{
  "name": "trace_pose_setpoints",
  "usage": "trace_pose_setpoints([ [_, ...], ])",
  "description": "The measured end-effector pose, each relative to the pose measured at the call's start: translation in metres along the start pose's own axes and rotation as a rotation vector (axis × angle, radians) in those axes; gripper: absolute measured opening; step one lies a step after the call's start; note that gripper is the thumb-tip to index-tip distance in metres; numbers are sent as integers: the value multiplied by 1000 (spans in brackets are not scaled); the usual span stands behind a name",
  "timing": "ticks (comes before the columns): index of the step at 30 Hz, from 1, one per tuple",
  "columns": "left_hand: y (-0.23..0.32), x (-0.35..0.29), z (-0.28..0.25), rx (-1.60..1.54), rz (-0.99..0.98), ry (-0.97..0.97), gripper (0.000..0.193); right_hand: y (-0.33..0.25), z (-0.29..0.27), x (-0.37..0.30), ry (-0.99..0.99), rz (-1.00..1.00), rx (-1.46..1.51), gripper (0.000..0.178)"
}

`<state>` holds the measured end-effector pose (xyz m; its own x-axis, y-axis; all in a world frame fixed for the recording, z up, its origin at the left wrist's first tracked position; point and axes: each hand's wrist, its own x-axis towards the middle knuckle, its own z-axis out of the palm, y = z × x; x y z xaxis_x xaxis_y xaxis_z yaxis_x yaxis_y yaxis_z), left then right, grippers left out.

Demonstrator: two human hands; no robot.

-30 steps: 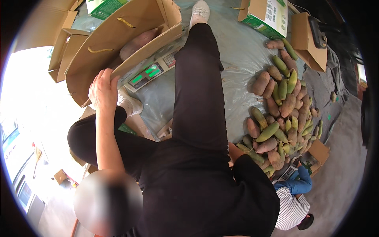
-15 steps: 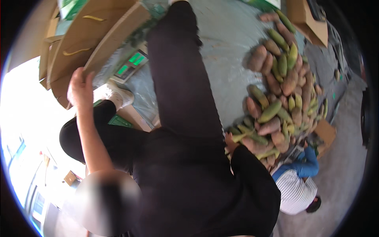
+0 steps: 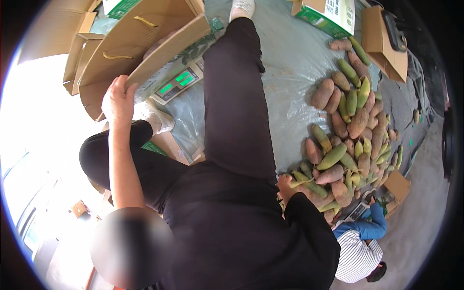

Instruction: Sorting and packing various types of produce into boxes and bags on a scale.

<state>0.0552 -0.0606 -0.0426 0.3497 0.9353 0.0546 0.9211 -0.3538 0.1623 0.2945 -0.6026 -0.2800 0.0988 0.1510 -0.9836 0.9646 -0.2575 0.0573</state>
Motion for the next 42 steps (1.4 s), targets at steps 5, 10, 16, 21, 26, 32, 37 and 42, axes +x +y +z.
trace_pose_setpoints([
  [5, -1, 1, 2, 36, 25, 25, 22, 12, -26, -14, -119, 140, 126, 34],
  [10, 1, 1, -2, 43, 48, 10, 17, 54, -94, -36, -112, 187, 49, 58],
  [16, 0, -2, -6, 21, 31, 8, 15, 124, -226, -63, 744, 0, 572, 58],
  [21, 1, 0, -4, 15, 43, -10, 16, 85, -414, -162, 1349, -398, 711, 56],
  [26, -1, 0, -8, 16, 33, -21, 16, -25, -560, -246, 1509, -907, 435, 53],
  [32, 3, 1, -6, 23, 60, -8, 15, -175, -619, -205, 1427, -868, 13, 49],
  [37, 0, -1, -1, 54, 65, 33, 16, -244, -602, -164, 1207, -760, -135, 27],
  [42, -5, -2, 0, 83, 31, -50, 19, -197, -583, -167, 1128, -987, 251, 31],
])
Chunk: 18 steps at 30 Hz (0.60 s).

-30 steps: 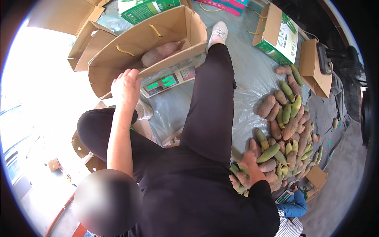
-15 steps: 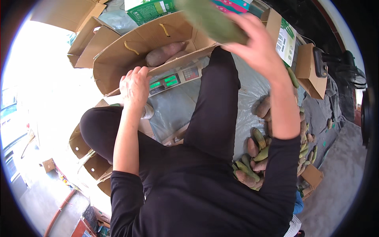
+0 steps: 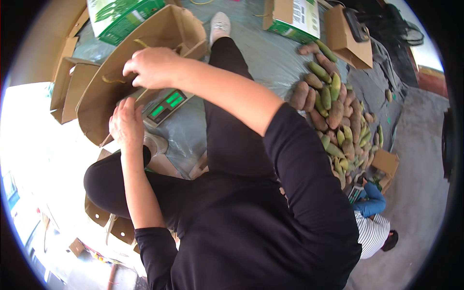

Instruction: Sorting and packing various types of produce into boxes and bags on a scale.

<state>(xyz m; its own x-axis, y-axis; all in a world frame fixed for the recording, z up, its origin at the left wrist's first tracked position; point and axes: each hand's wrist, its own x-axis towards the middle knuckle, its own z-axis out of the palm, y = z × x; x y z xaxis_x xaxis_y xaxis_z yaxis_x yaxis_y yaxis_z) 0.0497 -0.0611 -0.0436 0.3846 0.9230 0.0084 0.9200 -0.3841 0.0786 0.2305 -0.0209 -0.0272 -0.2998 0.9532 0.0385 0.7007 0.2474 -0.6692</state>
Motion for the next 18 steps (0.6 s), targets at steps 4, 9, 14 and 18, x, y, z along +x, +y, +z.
trace_pose_setpoints([
  [4, -1, 0, 0, 8, -3, 30, 19, 50, -61, -84, 365, 112, 296, 27],
  [9, 0, 4, 0, 2, 22, 38, 22, 178, -70, -259, 478, 647, 12, 31],
  [14, 6, 8, 4, -20, 30, 29, 26, 228, 18, -461, 36, 1030, -355, 23],
  [18, -13, 3, 10, -36, 43, 82, 25, 198, 85, -531, -169, 1468, -27, 32],
])
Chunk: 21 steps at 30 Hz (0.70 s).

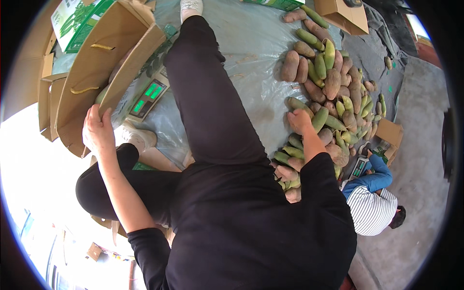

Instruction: Sorting and packing various types of produce into boxes and bags on a scale.

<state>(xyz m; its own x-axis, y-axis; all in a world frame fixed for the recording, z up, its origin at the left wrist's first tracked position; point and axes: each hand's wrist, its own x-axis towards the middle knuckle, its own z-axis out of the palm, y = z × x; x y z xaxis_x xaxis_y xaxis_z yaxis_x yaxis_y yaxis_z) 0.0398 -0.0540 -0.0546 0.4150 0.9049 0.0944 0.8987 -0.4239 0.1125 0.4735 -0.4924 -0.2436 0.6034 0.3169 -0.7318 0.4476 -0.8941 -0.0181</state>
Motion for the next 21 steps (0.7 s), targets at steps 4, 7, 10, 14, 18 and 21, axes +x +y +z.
trace_pose_setpoints([
  [4, 10, 1, -7, 6, -79, -49, 21, 25, 15, -34, 455, 354, 23, 40],
  [7, 7, 0, -2, 2, -68, -11, 25, 35, -1, -39, 582, 592, 54, 54],
  [10, 4, 0, 3, -18, -59, 9, 30, 50, -14, -39, 715, 606, 120, 61],
  [14, 24, 5, -7, -58, -74, -14, 19, 100, -12, -4, 621, 748, 392, 78],
  [18, 19, 3, -10, -29, -92, -26, 18, 104, -15, 20, 350, 803, 254, 87],
  [21, 22, 2, -14, -16, -60, -8, 20, 91, -15, 21, 241, 743, 68, 90],
])
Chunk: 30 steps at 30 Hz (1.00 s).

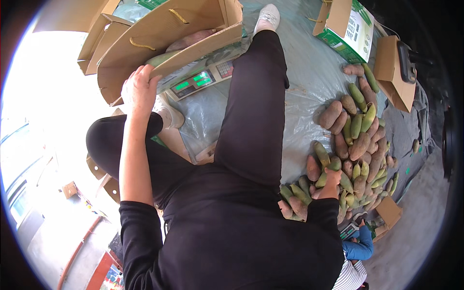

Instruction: Sorting and packing various types of produce into boxes and bags on a scale.

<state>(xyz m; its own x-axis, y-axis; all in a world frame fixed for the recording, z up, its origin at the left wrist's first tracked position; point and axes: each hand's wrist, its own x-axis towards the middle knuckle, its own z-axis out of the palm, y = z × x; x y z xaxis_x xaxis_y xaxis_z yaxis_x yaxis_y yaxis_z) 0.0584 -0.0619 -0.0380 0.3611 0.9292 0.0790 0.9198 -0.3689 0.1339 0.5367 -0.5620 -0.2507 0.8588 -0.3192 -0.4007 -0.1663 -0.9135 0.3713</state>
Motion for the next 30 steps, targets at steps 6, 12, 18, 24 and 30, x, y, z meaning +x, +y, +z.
trace_pose_setpoints([
  [6, -5, 1, 3, -6, 0, -10, 19, -5, 5, -29, 25, -201, -28, 85],
  [12, -4, 0, 3, 4, 18, 0, 18, 10, -2, -47, 160, -361, 109, 82],
  [18, -10, -1, 1, -1, 45, -8, 16, -13, -52, -69, 323, -783, 469, 67],
  [24, -16, -5, 0, -60, 29, -25, 23, -96, -155, -138, 22, -1033, 1155, 58],
  [30, -24, -14, -16, -114, 4, 95, 35, -171, -276, -264, 130, -1461, 1324, 54],
])
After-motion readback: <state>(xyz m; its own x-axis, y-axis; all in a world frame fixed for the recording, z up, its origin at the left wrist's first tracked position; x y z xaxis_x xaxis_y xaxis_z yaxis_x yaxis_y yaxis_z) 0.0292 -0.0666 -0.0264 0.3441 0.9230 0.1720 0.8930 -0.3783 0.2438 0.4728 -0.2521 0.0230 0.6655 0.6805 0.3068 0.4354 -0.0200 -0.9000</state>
